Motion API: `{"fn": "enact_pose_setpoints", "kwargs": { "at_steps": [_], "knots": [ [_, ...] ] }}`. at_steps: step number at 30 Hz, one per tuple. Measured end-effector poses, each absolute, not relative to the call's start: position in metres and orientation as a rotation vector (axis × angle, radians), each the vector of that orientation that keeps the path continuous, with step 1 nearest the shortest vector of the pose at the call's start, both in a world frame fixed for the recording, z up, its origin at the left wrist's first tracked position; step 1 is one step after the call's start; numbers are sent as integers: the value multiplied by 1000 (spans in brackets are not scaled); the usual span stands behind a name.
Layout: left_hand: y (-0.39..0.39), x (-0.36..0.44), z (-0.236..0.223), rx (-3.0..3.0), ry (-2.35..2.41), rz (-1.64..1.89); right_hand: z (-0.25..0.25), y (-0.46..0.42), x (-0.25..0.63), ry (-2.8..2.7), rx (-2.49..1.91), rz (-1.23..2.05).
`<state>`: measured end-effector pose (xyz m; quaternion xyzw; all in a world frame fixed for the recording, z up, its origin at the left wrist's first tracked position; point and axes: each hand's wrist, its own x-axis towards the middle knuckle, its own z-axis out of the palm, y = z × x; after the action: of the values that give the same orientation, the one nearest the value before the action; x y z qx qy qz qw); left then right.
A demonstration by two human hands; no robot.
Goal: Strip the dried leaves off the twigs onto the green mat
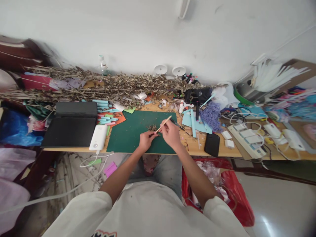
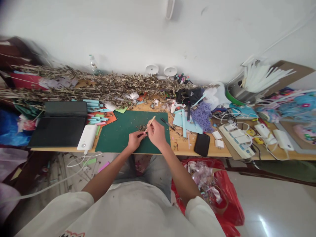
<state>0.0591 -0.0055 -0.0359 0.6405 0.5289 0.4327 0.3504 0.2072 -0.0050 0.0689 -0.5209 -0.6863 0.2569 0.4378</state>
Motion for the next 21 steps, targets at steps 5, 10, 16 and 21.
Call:
{"fn": "enact_pose_setpoints", "kwargs": {
  "at_steps": [5, 10, 16, 21],
  "knots": [
    [-1, 56, -29, 1434, 1360, 1249, 74, 13, 246, -1612, -1558, 398],
    [17, 44, -12, 1379, 1336, 1323, 28, 40, 257, -1949, -1969, 324],
    [19, 29, -8, 1400, 1401, 1290, 4, 25, 245, -1993, -2013, 207],
    [3, 22, -17, 1434, 1434, 1247, 4, -17, 224, -2275, -1698, 194]
  ]
}}
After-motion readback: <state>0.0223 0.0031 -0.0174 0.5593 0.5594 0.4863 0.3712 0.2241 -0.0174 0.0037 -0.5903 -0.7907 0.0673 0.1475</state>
